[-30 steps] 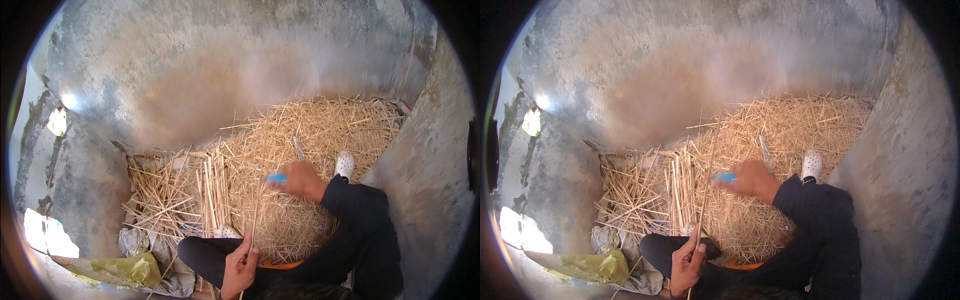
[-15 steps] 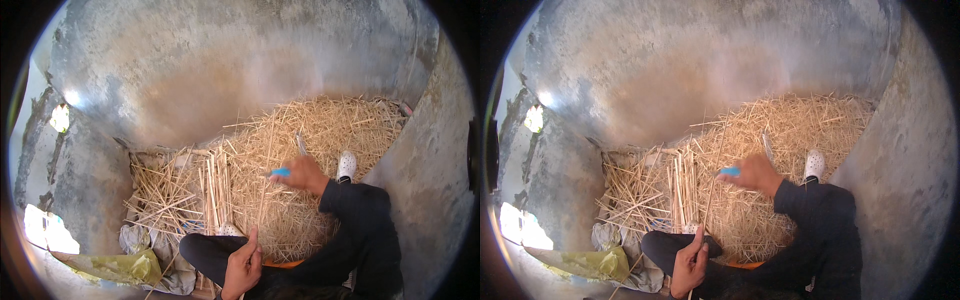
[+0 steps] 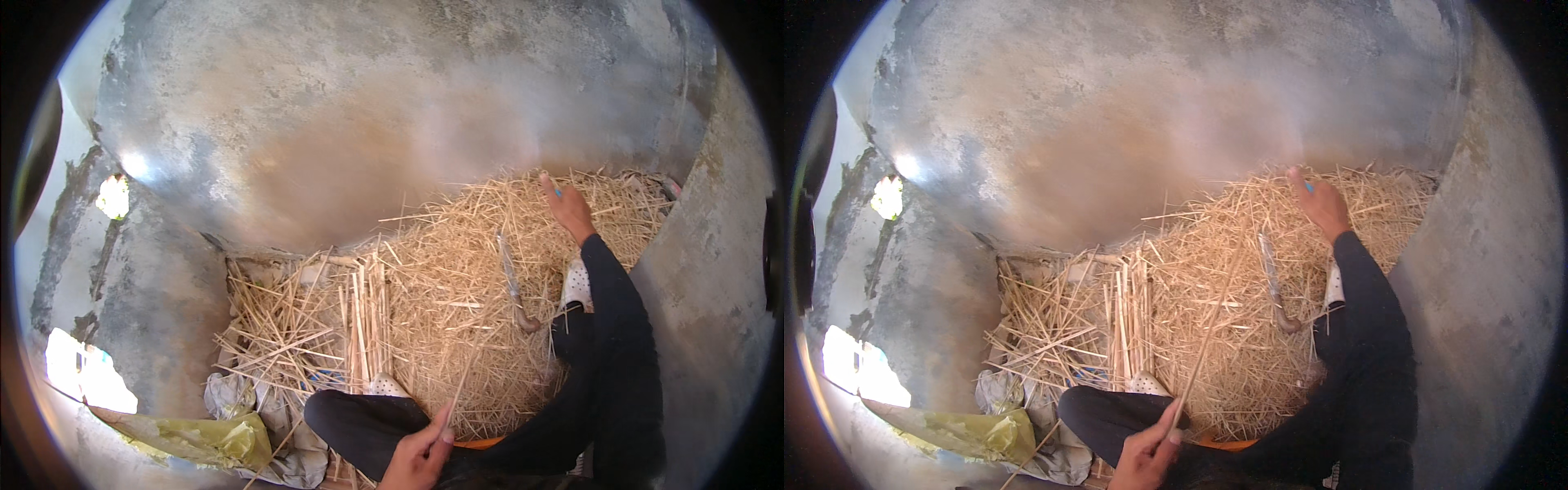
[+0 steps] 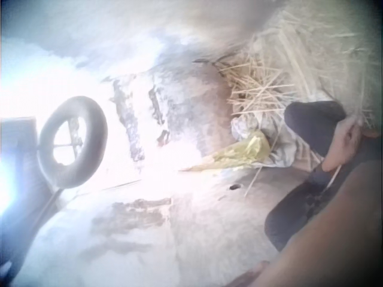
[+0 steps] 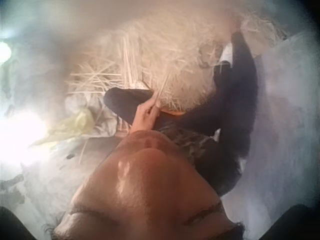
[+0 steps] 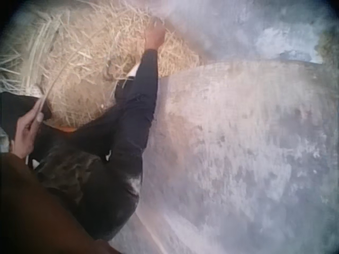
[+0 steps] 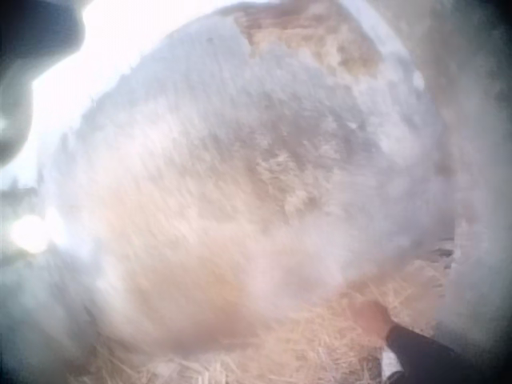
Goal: The person sits cross-legged on a straw-covered floor and uses a knife to shave the surface of long, thin wooden sticks. They hold the stick with their left hand and scrape it with the knife in their right hand, creating wood shavings that fall onto the straw.
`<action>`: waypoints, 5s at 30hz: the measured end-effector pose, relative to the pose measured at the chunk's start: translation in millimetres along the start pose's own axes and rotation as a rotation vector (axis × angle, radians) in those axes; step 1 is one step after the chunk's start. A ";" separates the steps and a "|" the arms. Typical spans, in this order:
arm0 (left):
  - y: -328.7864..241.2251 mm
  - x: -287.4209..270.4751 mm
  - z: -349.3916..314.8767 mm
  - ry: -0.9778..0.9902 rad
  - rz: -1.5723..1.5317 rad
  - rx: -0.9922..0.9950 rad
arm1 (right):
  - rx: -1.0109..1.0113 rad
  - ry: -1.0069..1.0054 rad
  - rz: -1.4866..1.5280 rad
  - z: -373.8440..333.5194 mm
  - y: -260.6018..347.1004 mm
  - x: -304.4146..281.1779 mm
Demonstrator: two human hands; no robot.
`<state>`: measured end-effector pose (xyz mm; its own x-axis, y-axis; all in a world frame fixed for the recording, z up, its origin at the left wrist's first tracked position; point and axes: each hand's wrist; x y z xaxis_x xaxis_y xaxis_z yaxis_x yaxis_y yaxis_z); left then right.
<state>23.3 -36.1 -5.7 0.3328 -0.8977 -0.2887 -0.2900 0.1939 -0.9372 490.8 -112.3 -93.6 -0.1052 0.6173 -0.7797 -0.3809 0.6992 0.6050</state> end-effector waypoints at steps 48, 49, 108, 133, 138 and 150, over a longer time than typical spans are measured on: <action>-1.3 -13.0 11.1 0.016 -0.209 -0.075 | -0.820 0.238 -0.049 -127.9 115.8 27.6; -2.1 -12.0 10.6 0.031 -0.206 -0.077 | -0.786 0.176 -0.059 -123.0 110.3 34.5; -1.3 -10.0 -12.5 0.027 -0.673 -0.202 | -0.567 0.321 -0.011 -116.8 112.6 30.4; 17.7 -21.2 4.3 0.131 -1.044 -0.128 | -0.400 0.176 0.389 -80.2 66.0 15.4; 9.2 -25.4 9.3 0.158 -1.029 -0.119 | -0.879 0.278 0.109 -162.3 124.6 15.0; 9.6 -7.5 5.2 0.101 -0.792 -0.106 | -0.588 0.323 0.053 -119.4 100.0 27.4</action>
<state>22.6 -25.4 -13.5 0.3945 -0.7851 0.4774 -0.0873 -0.5492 -0.8311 340.2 -68.4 -73.7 -0.3721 0.4424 -0.8160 -0.7952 0.3015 0.5261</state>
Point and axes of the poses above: each hand's wrist, its own z-axis towards the middle knuckle, its own x-axis out of the palm, y = z × x, and after that the axes turned 7 degrees about y, right-handed
